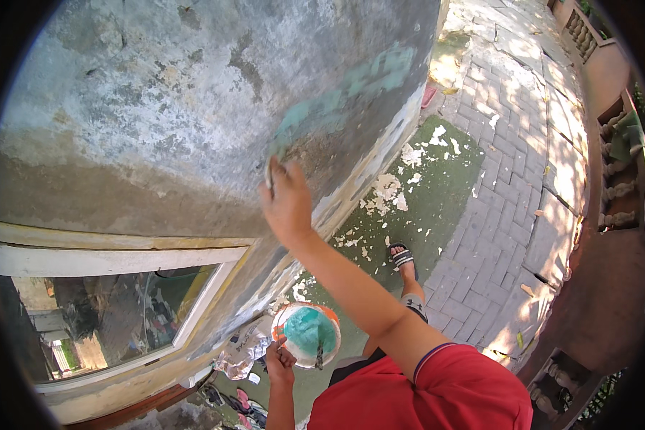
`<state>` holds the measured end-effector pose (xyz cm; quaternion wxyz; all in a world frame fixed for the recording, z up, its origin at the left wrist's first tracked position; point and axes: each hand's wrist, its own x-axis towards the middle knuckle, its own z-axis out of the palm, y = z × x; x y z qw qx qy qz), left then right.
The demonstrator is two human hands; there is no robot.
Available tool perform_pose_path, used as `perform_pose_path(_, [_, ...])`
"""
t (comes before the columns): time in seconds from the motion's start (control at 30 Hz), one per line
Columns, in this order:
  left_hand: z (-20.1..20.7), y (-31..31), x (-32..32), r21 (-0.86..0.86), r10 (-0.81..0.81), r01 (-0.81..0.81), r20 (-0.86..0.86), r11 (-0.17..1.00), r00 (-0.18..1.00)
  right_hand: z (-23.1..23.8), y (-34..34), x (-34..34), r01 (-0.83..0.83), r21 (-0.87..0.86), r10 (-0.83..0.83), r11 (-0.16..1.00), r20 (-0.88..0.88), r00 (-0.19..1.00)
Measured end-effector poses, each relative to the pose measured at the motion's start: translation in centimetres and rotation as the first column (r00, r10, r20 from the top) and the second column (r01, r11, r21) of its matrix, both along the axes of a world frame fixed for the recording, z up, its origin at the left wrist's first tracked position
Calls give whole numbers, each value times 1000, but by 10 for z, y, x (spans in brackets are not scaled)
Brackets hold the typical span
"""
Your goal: The person patches a wall by scooping green putty from a bucket with a putty knife and spreading it over damaged areas on the exterior surface.
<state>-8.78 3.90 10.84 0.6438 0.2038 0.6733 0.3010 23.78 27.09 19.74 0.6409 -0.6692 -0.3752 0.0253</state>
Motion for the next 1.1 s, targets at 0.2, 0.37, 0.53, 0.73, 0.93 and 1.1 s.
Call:
perform_pose_path(0.2, [6,4,6,-8,39,-39,1,999,999,-2,-30,32,69,47,-64,996,-107,992])
perform_pose_path(0.37, [4,0,5,11,57,-58,49,998,997,-49,1,148,350,-110,-355,930,-31,934])
perform_pose_path(0.53, [-4,-2,3,2,52,-52,63,999,997,1,22,110,182,-152,-178,971,44,983])
perform_pose_path(0.73, [-6,5,6,-22,44,-43,52,999,998,50,-17,36,-4,93,4,996,-3,1000])
perform_pose_path(0.93, [-13,0,3,-21,63,-62,60,998,996,-30,-6,129,267,-55,-270,962,-57,961])
perform_pose_path(1.1, [-8,5,13,-28,43,-42,43,999,998,-103,25,176,381,-154,-393,912,-55,918])
